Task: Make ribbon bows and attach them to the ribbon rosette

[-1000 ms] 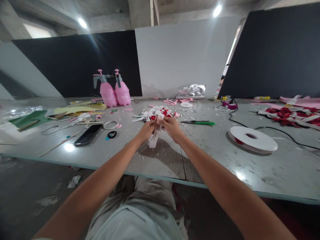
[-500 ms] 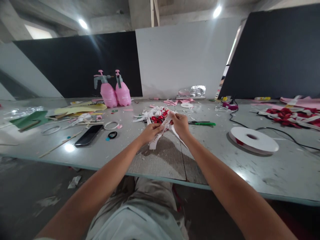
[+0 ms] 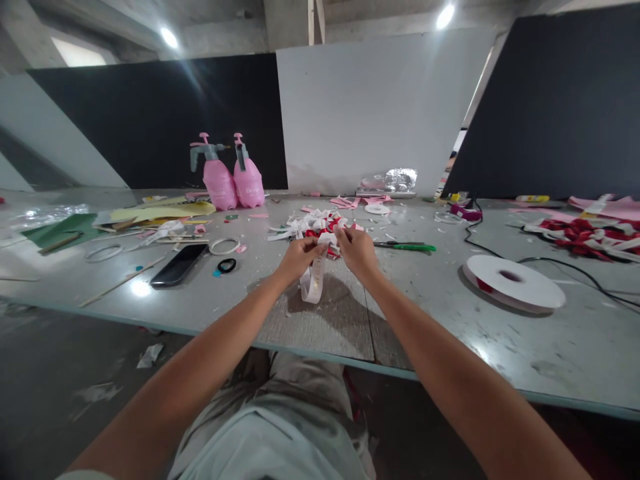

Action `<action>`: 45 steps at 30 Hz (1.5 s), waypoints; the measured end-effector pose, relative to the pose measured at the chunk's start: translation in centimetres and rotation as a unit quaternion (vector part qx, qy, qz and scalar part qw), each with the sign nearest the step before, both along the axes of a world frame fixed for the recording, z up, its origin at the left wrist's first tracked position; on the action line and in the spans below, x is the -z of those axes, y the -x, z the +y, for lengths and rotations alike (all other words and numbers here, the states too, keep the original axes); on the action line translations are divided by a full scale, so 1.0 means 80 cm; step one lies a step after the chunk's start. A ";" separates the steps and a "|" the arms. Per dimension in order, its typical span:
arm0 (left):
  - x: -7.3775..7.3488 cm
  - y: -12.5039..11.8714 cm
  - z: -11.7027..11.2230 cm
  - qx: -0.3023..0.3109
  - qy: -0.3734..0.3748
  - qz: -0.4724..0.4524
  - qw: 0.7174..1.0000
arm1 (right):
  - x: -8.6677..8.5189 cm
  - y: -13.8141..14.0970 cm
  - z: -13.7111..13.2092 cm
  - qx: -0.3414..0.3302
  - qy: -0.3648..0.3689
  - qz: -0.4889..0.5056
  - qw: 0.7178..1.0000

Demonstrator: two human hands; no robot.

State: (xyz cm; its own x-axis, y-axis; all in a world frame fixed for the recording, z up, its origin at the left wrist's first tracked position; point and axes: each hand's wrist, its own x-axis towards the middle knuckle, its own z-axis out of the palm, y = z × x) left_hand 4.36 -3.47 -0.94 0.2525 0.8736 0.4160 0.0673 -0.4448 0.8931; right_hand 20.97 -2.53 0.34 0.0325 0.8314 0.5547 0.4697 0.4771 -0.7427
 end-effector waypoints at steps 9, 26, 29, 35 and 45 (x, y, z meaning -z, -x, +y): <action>-0.002 0.003 -0.002 -0.032 0.002 0.008 0.999 | -0.011 -0.007 -0.008 -0.104 -0.133 -0.154 0.974; 0.001 0.003 0.000 -0.081 -0.086 0.133 0.984 | -0.019 -0.012 -0.009 -0.030 -0.157 -0.377 0.912; 0.002 0.003 0.000 -0.084 -0.092 0.148 0.981 | -0.019 -0.006 -0.010 -0.014 -0.144 -0.439 0.887; 0.007 0.004 0.003 -0.083 -0.121 0.172 0.974 | -0.014 0.001 -0.006 0.002 -0.121 -0.462 0.879; 0.008 0.004 0.004 -0.078 -0.098 0.139 0.982 | -0.011 -0.020 0.004 -0.089 -0.136 -0.356 0.920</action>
State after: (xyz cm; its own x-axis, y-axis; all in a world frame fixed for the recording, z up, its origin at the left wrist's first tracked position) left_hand 4.06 -3.17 -1.55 0.2490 0.8202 0.5151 0.3771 -0.5720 0.7285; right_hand 22.53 -2.21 1.23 -0.5430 0.6149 0.5719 0.6868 0.7170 -0.1188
